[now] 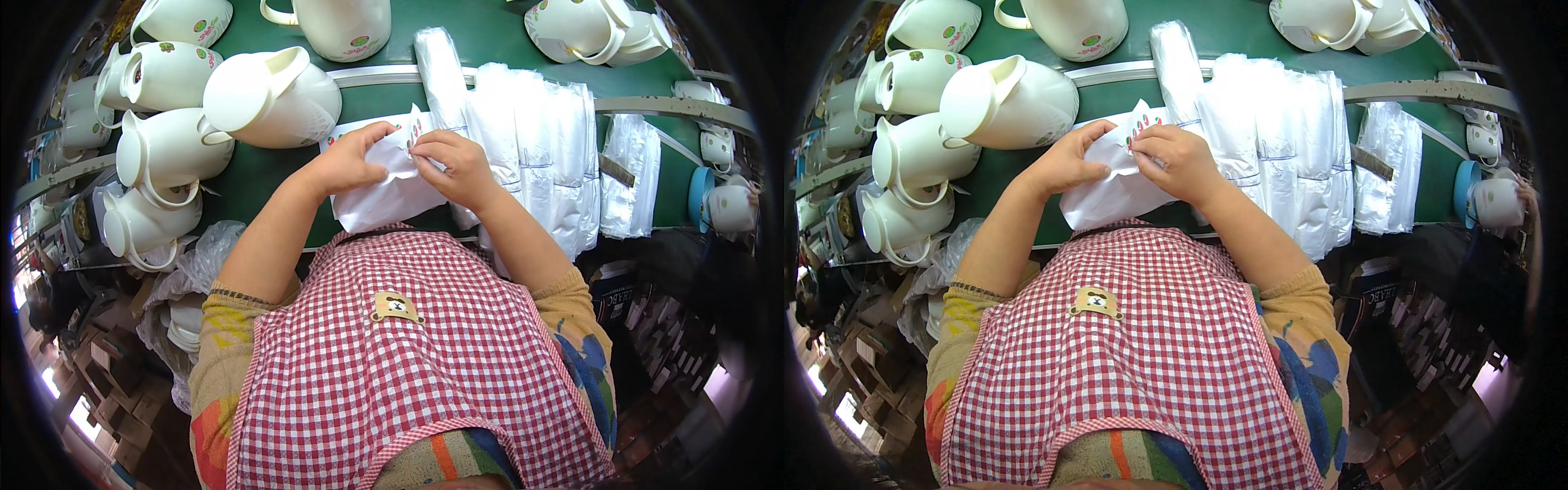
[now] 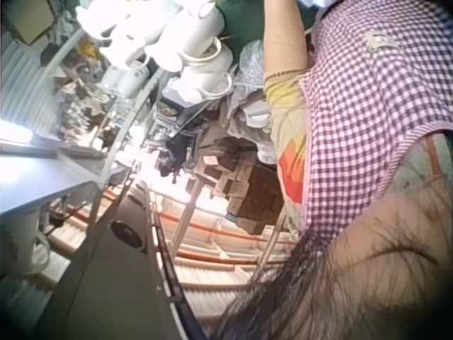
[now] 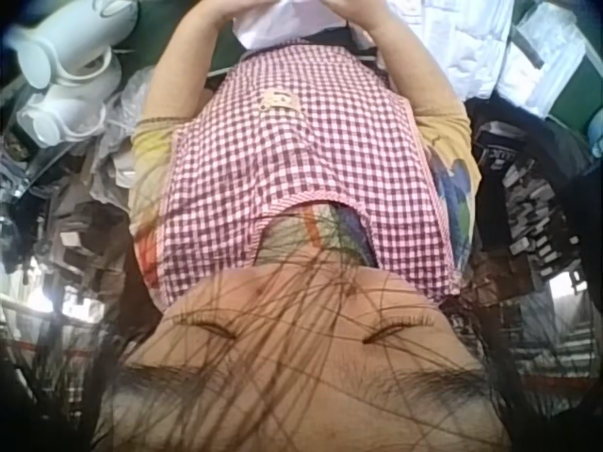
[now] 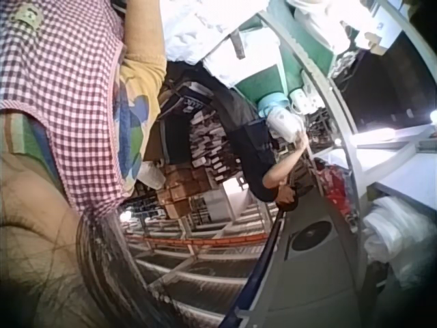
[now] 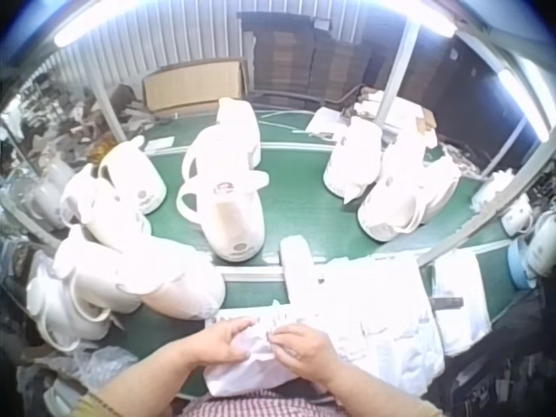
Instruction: The person assembles white plastic pitchers by attaching lids and applying stickers. They handle each pitcher individually, place lids on, and affix small round stickers to the sides before setting them aside on the table.
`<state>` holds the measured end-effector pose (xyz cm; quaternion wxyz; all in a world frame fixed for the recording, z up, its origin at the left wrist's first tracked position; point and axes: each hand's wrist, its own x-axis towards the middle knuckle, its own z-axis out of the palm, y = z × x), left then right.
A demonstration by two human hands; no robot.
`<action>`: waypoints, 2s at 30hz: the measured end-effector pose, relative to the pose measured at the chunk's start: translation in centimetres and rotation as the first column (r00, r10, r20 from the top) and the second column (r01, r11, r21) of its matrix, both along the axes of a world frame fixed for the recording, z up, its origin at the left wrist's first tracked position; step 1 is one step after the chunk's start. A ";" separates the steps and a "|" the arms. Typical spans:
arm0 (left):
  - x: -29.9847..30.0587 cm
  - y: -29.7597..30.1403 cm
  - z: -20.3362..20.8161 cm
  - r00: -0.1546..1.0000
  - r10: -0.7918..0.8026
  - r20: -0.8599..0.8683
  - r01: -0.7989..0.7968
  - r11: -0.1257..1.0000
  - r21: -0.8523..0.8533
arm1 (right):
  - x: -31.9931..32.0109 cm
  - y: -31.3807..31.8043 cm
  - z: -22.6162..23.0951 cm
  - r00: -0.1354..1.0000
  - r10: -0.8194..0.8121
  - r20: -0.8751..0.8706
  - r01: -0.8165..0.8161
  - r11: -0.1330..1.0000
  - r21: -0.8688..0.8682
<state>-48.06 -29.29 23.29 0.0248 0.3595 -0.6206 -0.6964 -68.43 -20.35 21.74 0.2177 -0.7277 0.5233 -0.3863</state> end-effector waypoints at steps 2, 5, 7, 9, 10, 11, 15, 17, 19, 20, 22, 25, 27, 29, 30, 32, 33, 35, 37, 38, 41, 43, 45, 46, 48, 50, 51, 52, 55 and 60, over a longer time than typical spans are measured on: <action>-0.1 -0.4 0.1 0.999 -0.010 0.030 0.010 1.000 0.019 | 0.1 -0.1 -0.4 0.999 -0.046 -0.022 0.046 0.999 -0.016; 0.0 -1.3 -0.4 0.997 -0.033 0.071 0.028 0.997 0.071 | -0.2 -0.4 -1.1 0.998 -0.063 -0.016 0.063 0.998 -0.004; -0.1 -2.0 -0.9 0.983 -0.074 0.170 0.070 0.997 0.027 | -0.6 -0.6 -1.7 0.991 -0.099 0.090 0.089 0.990 0.105; 0.2 -2.4 -2.0 0.944 -0.079 0.321 0.120 0.986 -0.112 | -1.2 -0.9 -2.3 0.962 -0.195 0.192 0.151 0.963 0.222; 0.4 -2.0 -2.5 0.926 -0.016 0.377 0.119 0.960 -0.252 | -1.9 -0.8 -2.4 0.933 -0.272 0.235 0.201 0.937 0.286; 0.3 -1.4 -3.0 0.903 0.053 0.427 0.129 0.913 -0.386 | -2.6 -1.0 -2.7 0.895 -0.350 0.276 0.246 0.904 0.351; 5.6 2.4 -0.4 0.984 0.162 0.073 0.006 0.380 -0.925 | -5.0 0.5 -1.8 0.823 -0.473 0.313 0.336 0.851 0.404; 11.6 3.5 1.1 0.939 0.282 -0.199 -0.278 0.276 -0.920 | -5.5 1.7 -1.6 0.823 -0.474 0.313 0.336 0.850 0.406; 14.8 2.4 1.8 0.617 0.619 -0.485 -0.745 0.261 -0.614 | -5.1 2.3 -1.4 0.797 -0.494 0.346 0.303 0.824 0.478; 15.1 1.6 2.4 0.596 0.698 -0.398 -0.715 0.235 -0.658 | -4.5 2.4 -1.2 0.788 -0.500 0.360 0.276 0.809 0.519; 17.7 -1.5 1.0 0.740 0.667 -0.088 -0.464 0.412 -0.784 | -2.6 2.0 -0.6 0.816 -0.407 0.410 0.199 0.864 0.463; 17.7 -3.5 3.0 0.706 0.703 0.085 -0.372 0.471 -0.800 | -1.2 1.2 0.6 0.871 -0.266 0.413 0.123 0.932 0.341; 17.9 -3.9 4.9 0.825 0.522 0.216 -0.213 0.642 -0.736 | -0.9 1.3 1.3 0.870 -0.252 0.424 0.127 0.945 0.301; 18.4 -3.7 5.0 0.889 0.353 0.292 -0.143 0.819 -0.555 | -0.6 1.2 1.3 0.818 -0.302 0.490 0.136 0.929 0.346; 18.5 -3.7 4.0 0.913 0.285 0.292 -0.153 0.903 -0.402 | -0.2 0.9 1.5 0.792 -0.320 0.520 0.128 0.919 0.372; 17.3 -2.8 2.3 0.958 0.264 0.111 -0.258 0.964 -0.068 | 0.5 0.4 1.8 0.771 -0.317 0.552 0.118 0.923 0.366; 15.3 -2.0 2.3 0.952 0.297 -0.067 -0.302 0.951 -0.073 | 0.7 0.2 2.0 0.792 -0.298 0.532 0.133 0.936 0.326; 12.0 -2.1 3.2 0.864 0.378 -0.332 -0.380 0.923 0.064 | 1.0 -0.1 2.7 0.832 -0.266 0.487 0.159 0.955 0.251; 9.3 -2.6 6.7 0.737 0.460 -0.495 -0.370 0.888 0.274 | 1.2 -0.2 4.6 0.803 -0.283 0.525 0.204 0.957 0.205; 8.1 -2.5 7.6 0.704 0.500 -0.504 -0.425 0.865 0.265 | 1.1 -0.1 5.4 0.835 -0.267 0.482 0.218 0.963 0.156; 5.4 -2.9 9.8 0.517 0.711 -0.477 -0.552 0.703 0.449 | 2.1 0.3 7.6 0.950 -0.162 0.267 0.170 0.985 -0.007; 5.2 -4.5 8.5 0.443 0.792 -0.420 -0.592 0.610 0.527 | 3.9 0.7 8.6 0.991 -0.085 0.102 0.095 0.992 -0.089; 4.0 -4.9 7.7 0.354 0.895 -0.273 -0.669 0.446 0.595 | 4.8 0.9 8.1 0.997 -0.051 -0.063 0.037 0.978 -0.207; 3.6 -4.9 7.1 0.328 0.913 -0.244 -0.684 0.407 0.605 | 5.0 0.9 7.9 0.988 -0.053 -0.142 0.018 0.972 -0.235; 3.0 -4.8 5.6 0.277 0.942 -0.188 -0.713 0.333 0.617 | 5.0 0.3 7.1 0.986 -0.066 -0.155 0.031 0.975 -0.219; 2.5 -4.8 3.9 0.250 0.947 -0.202 -0.707 0.321 0.630 | 4.9 -0.2 5.7 0.993 -0.074 -0.091 0.063 0.991 -0.116; 2.2 -4.9 3.4 0.236 0.948 -0.212 -0.703 0.317 0.637 | 5.5 0.0 4.6 0.999 -0.040 -0.001 0.040 0.999 0.007; 1.6 -5.0 3.0 0.217 0.962 -0.168 -0.714 0.273 0.645 | 6.6 0.4 3.5 0.996 -0.017 0.093 0.005 0.992 0.127; 0.9 -5.6 2.7 0.168 0.982 -0.088 -0.726 0.183 0.663 | 9.4 1.6 4.8 0.921 0.252 0.298 -0.328 0.914 0.240; 1.1 -6.5 1.7 0.165 0.985 -0.052 -0.725 0.157 0.671 | 8.8 1.0 2.3 0.946 0.131 0.295 -0.231 0.913 0.337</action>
